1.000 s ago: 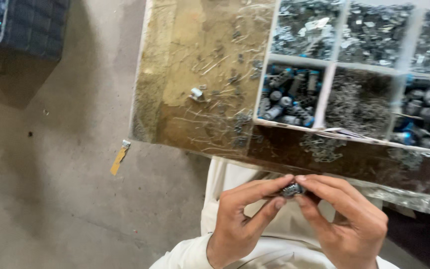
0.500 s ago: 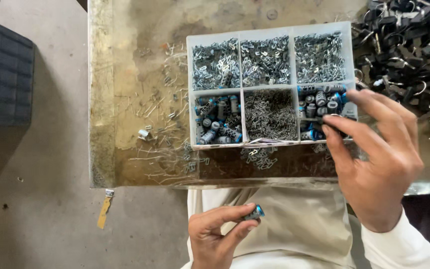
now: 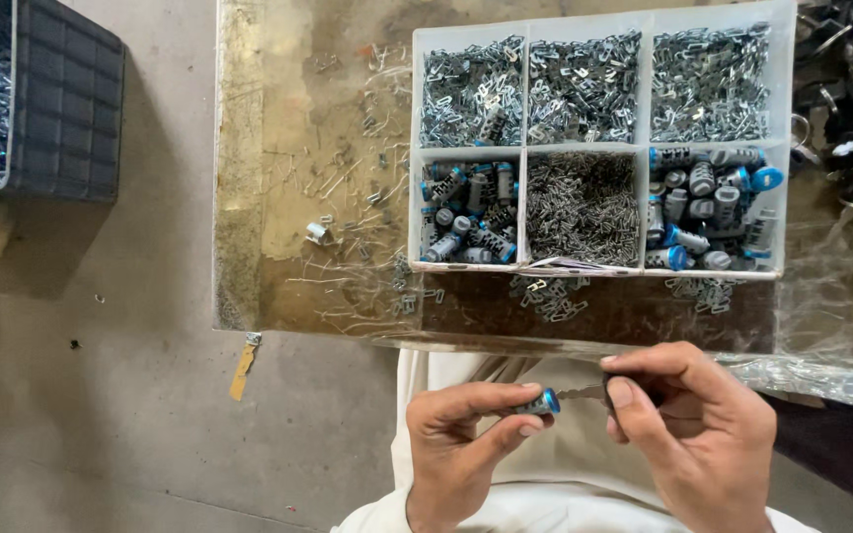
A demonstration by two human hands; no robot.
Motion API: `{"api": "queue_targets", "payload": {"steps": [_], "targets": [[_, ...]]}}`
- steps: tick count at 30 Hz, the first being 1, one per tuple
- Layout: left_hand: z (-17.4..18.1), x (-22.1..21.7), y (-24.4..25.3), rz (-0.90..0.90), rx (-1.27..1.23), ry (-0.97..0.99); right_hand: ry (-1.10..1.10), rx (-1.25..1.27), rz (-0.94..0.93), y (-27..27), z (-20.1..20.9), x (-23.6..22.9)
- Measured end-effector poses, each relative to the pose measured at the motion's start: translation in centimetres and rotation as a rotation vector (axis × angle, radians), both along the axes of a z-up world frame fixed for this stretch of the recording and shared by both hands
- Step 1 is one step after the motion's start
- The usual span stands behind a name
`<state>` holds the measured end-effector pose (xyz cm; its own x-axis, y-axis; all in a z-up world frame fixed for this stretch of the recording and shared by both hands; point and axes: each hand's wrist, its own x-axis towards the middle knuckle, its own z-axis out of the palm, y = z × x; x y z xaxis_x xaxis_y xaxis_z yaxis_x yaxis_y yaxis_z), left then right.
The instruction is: The person assembles small lock cylinders by inserting metal pins into a cylindrical housing and securing them with a blue cap. The person repeatedly picks up pins from a compartmentalized tray and inserts them into the cylinder, then places the completed unit into a separate compartment.
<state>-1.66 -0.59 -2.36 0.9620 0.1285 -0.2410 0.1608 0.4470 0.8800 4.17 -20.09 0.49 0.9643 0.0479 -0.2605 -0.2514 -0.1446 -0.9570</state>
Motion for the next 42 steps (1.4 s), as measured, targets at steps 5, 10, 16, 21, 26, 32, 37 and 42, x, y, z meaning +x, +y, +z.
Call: {"api": "queue_targets", "payload": {"steps": [5,10,16,21,26,32,37,42], "targets": [[0.7,0.4,0.3,-0.071,0.112,0.052,-0.085,0.001,0.093,-0.9,-0.1,0.4],[0.9,0.7,0.4,-0.157,-0.059,0.19,-0.154,-0.095,0.297,-0.2,0.1,0.7],[2.6,1.3,0.9,-0.174,0.407,0.001,-0.031,-0.073,0.234,0.5,-0.5,0.5],[5.7,3.4,3.5,0.008,0.891,-0.364,-0.014,-0.228,0.594,1.1,-0.4,1.2],[8.4,7.5,6.5,0.094,1.25,-0.407,0.139,-0.336,1.198,1.8,2.7,5.1],[10.2,12.8,7.7,-0.081,1.484,-0.477,-0.594,0.075,0.047,2.0,6.5,6.4],[10.4,14.4,7.9,-0.242,1.449,-0.408,-0.279,-0.051,0.096,3.0,5.6,5.3],[10.5,13.1,8.1,-0.115,1.356,-0.414,-0.221,-0.068,0.12,4.0,4.5,5.3]]}}
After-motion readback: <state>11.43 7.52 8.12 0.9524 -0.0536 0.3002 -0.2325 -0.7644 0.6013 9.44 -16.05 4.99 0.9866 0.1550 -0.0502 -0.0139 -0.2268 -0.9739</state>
